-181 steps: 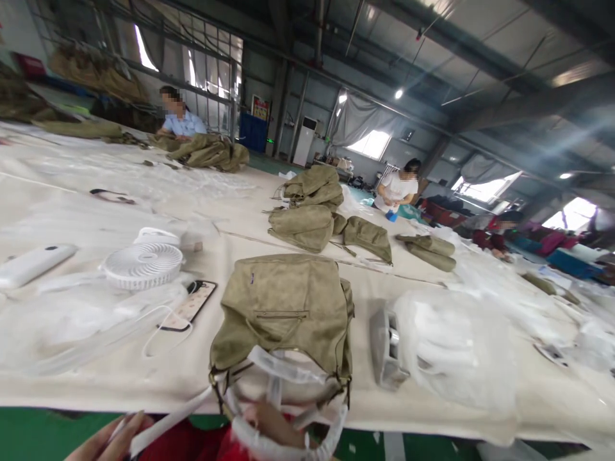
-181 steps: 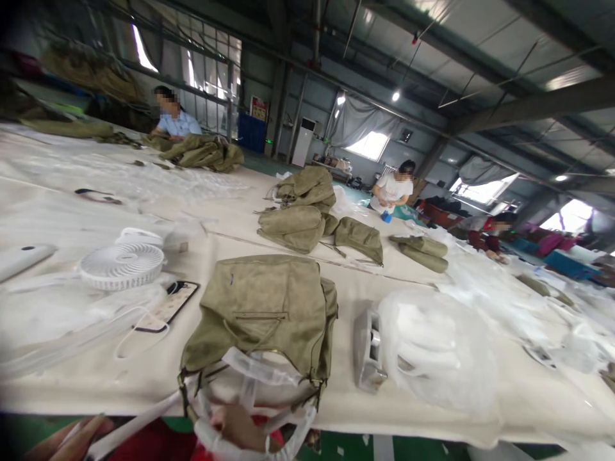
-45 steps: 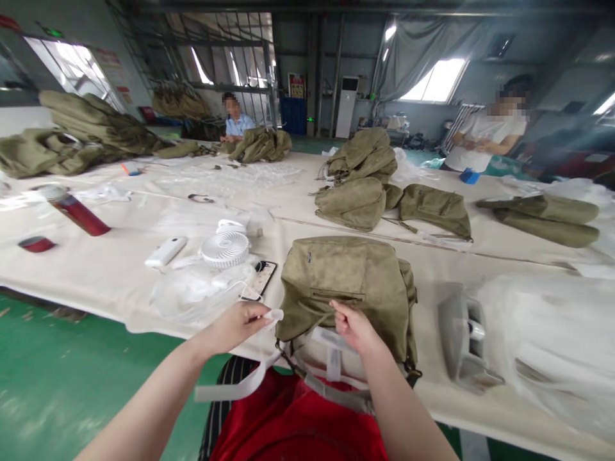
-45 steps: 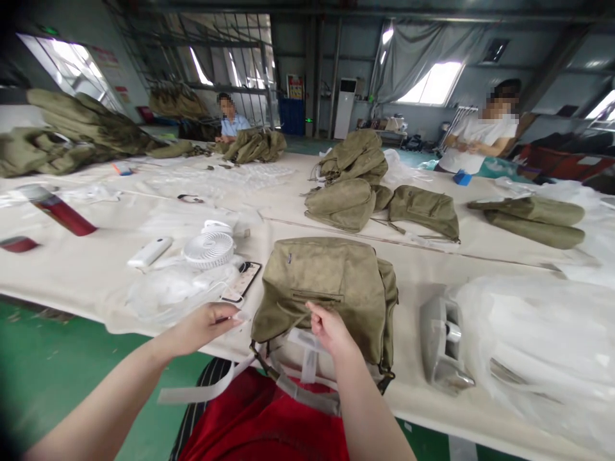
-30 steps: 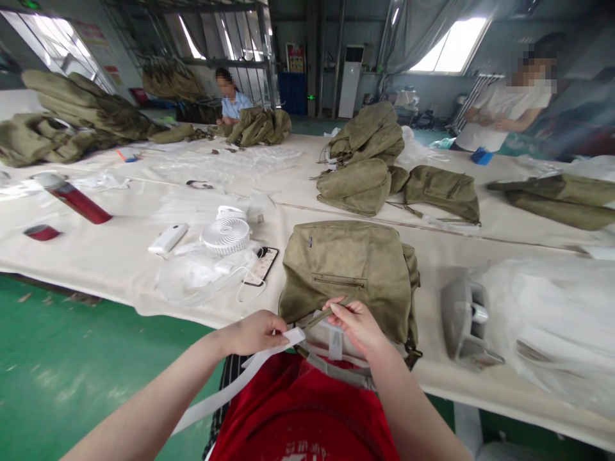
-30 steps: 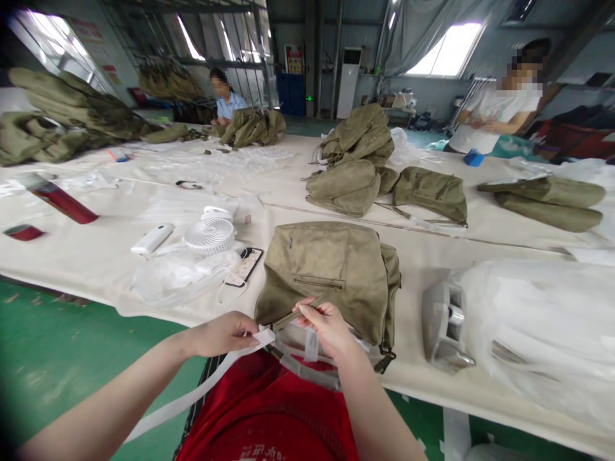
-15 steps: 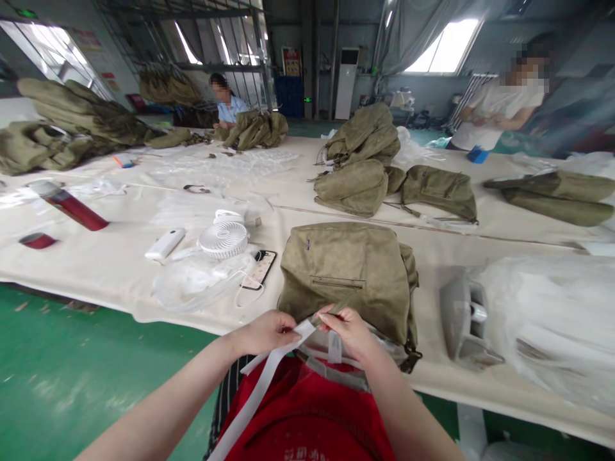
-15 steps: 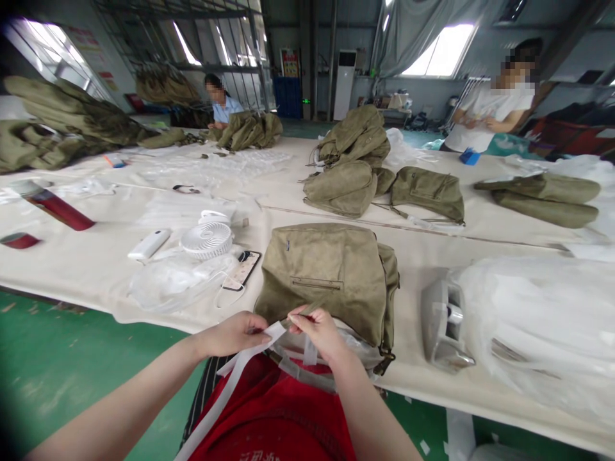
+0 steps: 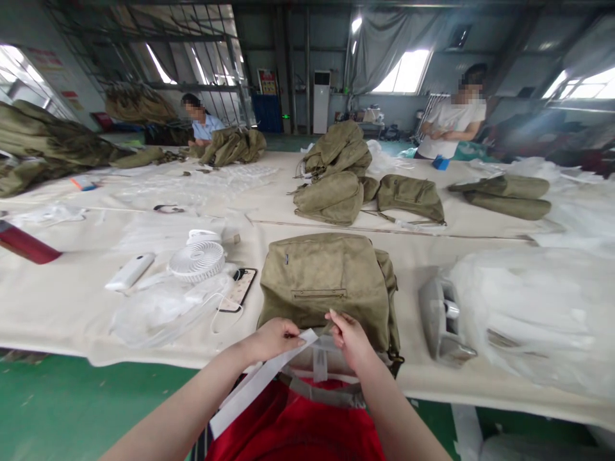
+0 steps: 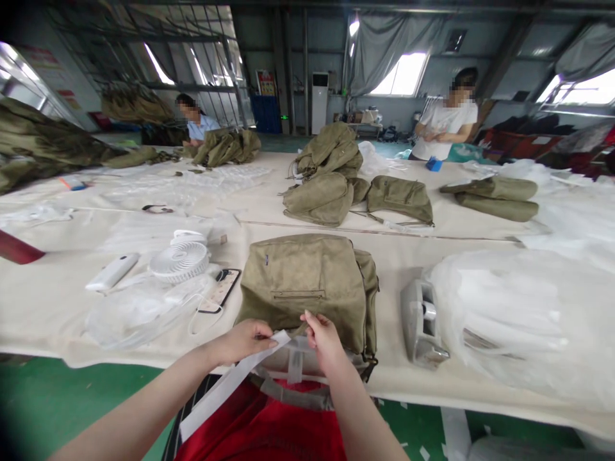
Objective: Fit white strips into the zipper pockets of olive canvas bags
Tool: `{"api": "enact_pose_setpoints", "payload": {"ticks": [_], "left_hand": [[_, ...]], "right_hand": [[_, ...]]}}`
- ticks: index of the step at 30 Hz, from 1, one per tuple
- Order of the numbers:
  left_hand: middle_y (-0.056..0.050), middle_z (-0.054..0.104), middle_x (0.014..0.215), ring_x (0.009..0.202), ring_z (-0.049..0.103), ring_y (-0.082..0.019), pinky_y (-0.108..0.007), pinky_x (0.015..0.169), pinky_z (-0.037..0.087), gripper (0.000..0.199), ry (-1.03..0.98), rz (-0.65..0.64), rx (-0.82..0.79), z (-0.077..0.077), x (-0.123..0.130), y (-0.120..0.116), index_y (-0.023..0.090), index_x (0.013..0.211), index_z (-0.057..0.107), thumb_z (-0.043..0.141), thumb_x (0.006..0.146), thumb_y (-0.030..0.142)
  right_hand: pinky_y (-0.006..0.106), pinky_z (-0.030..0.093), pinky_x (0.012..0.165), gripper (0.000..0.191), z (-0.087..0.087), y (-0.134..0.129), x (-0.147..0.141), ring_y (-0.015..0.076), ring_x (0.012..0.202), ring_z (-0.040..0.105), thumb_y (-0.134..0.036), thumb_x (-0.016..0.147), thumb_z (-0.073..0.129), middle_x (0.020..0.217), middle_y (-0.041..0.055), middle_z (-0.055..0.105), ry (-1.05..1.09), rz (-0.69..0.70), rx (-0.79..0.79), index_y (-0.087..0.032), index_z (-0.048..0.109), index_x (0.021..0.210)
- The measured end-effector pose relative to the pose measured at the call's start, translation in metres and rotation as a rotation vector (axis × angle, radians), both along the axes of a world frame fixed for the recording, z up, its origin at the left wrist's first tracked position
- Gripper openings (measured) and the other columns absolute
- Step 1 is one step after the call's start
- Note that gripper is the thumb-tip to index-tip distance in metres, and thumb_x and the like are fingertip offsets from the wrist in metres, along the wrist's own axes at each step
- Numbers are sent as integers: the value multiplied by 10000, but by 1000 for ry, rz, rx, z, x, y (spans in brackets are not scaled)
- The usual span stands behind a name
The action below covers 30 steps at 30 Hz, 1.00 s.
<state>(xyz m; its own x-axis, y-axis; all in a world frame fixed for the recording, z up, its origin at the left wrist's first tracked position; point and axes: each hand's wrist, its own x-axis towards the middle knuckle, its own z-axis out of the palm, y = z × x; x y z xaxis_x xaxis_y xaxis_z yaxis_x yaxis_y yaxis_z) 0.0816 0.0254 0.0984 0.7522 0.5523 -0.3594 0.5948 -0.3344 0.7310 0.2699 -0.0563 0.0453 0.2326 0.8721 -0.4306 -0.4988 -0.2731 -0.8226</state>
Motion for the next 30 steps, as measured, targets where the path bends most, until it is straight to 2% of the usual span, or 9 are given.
{"api": "enact_pose_setpoints", "payload": {"ticks": [4,6,9,12,15,18,22,24,30], "left_hand": [[46,318,548,556,311,-99,-224,511,211,395,4,76,-62,-5,19,1,156,568,539,487,749,503],[48,320,545,550,307,-101,-229,511,210,415,17,128,-54,-9,25,3,155,580,547,483,745,531],[47,301,527,539,295,-101,-238,512,203,439,53,132,10,-14,32,7,156,556,550,467,759,536],[39,301,507,524,299,-99,-250,513,196,467,73,97,120,-18,41,10,151,507,551,447,787,510],[27,405,518,538,374,-110,-248,519,226,445,78,155,170,-19,54,12,151,557,615,456,791,495],[11,535,586,589,461,-128,-235,537,279,405,82,228,156,-19,69,12,152,675,681,475,785,483],[2,551,578,580,481,-134,-233,530,297,424,93,229,134,-19,83,14,146,695,694,468,792,492],[3,533,565,568,475,-132,-235,524,287,424,89,225,149,-21,89,15,144,692,695,468,793,487],[-4,536,564,569,480,-137,-238,513,277,446,80,286,149,-27,103,19,134,709,700,453,805,494]], "right_hand": [[229,210,418,415,-4,5,-6,60,382,321,-555,656,693,437,-78,410,-181,104,68,-165,557,626],[227,259,422,429,-7,6,-4,74,396,381,-570,666,669,462,-56,465,-194,112,60,-175,517,600],[221,299,408,427,-14,8,5,95,414,461,-599,709,588,542,-17,556,-206,1,-15,-175,546,690],[214,277,370,358,-19,12,15,92,369,443,-529,729,576,529,-26,556,-302,-101,-44,-175,578,781],[216,260,348,279,-20,17,19,89,330,399,-430,733,579,480,-47,526,-362,-63,-27,-172,607,834],[231,311,354,238,-19,18,23,107,340,435,-381,752,553,511,-29,555,-474,-55,-14,-172,614,847],[271,478,503,297,-20,15,33,127,479,576,-288,775,516,897,59,670,-707,-220,96,-188,577,1047],[291,514,579,342,-22,15,37,127,518,607,-243,790,468,1019,75,651,-726,-206,136,-196,546,1120],[310,526,635,316,-27,22,44,130,530,608,-187,780,422,965,50,642,-730,-184,133,-187,551,1068]]}}
